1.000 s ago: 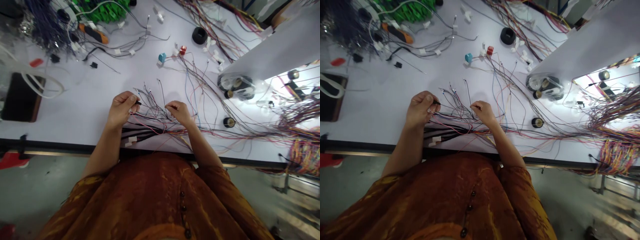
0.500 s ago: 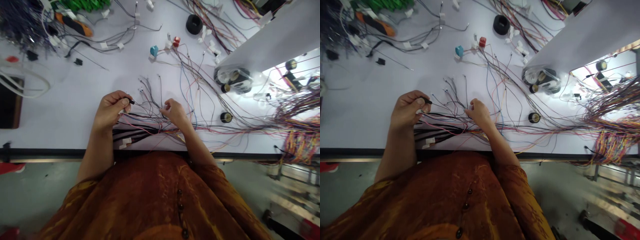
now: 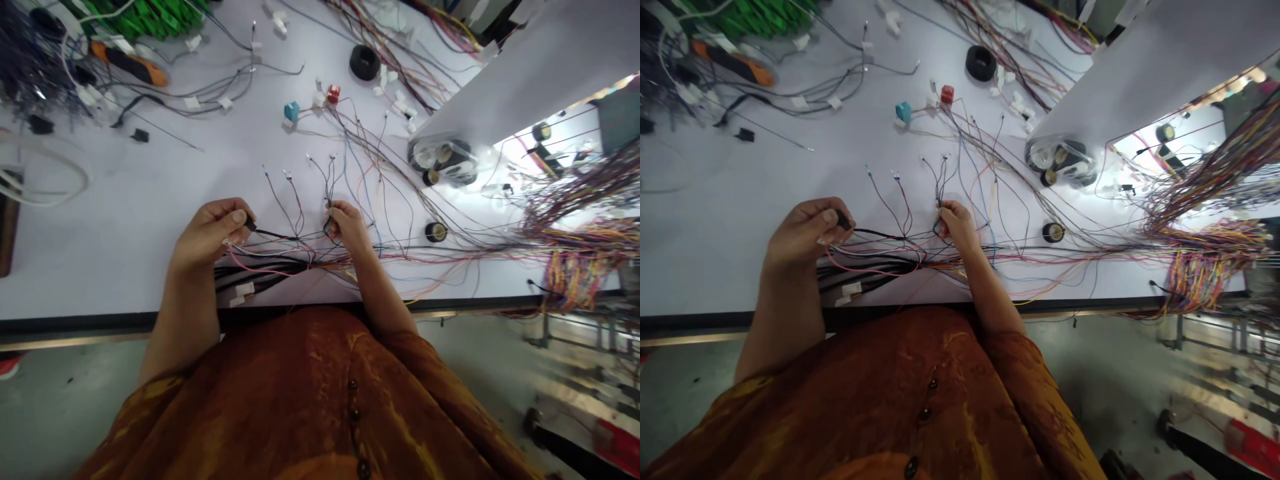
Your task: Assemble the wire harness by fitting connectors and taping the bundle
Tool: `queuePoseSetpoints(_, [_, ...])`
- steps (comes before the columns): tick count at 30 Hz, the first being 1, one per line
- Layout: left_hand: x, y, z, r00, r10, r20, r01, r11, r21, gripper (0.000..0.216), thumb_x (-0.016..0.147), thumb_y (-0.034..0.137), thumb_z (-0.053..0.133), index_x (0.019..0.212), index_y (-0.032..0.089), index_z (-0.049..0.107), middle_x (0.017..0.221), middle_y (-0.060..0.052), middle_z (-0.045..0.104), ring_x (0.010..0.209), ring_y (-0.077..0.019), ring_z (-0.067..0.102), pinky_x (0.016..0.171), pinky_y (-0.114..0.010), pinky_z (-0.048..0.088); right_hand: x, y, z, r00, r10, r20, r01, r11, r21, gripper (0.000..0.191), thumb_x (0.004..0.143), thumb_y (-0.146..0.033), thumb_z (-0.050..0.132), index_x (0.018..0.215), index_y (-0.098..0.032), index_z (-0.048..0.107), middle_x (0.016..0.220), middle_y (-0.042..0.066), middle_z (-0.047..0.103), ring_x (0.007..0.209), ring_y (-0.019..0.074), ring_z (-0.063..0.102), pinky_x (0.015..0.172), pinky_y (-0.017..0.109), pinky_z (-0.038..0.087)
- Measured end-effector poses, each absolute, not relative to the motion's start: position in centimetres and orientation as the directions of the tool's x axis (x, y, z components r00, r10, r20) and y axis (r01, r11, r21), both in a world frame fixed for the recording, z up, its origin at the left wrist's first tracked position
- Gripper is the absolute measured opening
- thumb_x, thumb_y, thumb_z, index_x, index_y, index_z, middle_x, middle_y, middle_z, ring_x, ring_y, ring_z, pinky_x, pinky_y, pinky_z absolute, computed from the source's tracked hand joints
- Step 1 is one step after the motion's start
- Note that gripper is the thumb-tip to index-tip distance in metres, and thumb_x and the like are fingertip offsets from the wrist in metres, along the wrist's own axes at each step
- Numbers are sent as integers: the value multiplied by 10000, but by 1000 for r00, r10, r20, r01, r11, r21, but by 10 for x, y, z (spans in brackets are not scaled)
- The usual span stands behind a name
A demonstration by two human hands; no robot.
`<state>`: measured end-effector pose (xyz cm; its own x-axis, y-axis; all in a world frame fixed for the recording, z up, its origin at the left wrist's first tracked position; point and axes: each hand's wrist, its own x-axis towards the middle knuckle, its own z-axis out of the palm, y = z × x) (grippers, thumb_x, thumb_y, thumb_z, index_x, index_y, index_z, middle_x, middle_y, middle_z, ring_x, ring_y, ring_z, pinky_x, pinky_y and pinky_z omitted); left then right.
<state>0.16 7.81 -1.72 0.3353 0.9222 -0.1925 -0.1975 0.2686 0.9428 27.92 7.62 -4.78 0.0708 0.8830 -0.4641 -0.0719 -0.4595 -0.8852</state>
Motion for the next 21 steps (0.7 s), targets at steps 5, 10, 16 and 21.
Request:
queuePoseSetpoints(5, [0, 79, -16, 438, 853, -283, -131, 372, 919, 417, 613, 574, 901, 692, 200, 735, 415, 8, 423, 354, -71, 330, 350, -226, 201, 278, 92, -45, 101, 867, -488, -244, -454, -857, 401, 799, -422, 705, 693, -239, 364, 536, -109, 351, 422, 47, 314, 414, 191, 266])
queuePoseSetpoints(10, [0, 80, -16, 449, 845, -292, -101, 373, 922, 409, 627, 583, 889, 691, 214, 726, 428, 17, 413, 375, -74, 340, 370, -218, 219, 282, 121, -37, 34, 877, -479, -360, -436, -825, 524, 860, -595, 642, 659, -243, 309, 516, -97, 284, 462, 84, 353, 524, 235, 418])
queuePoseSetpoints(16, [-1, 80, -18, 386, 886, -257, -118, 324, 939, 389, 653, 576, 875, 708, 222, 721, 439, 27, 425, 412, -86, 392, 419, -226, 302, 279, 145, -19, 44, 843, -536, -279, -505, -817, 600, 802, -825, 571, 699, -253, 424, 480, -99, 325, 422, 88, 330, 458, 246, 380])
queuePoseSetpoints(21, [-2, 80, -15, 427, 865, -263, -156, 357, 921, 334, 686, 499, 865, 746, 207, 713, 419, 37, 423, 392, -79, 374, 409, -219, 304, 287, 165, 0, 108, 833, -543, -290, -496, -818, 580, 818, -816, 566, 850, -238, 537, 616, -32, 564, 503, 105, 489, 473, 251, 435])
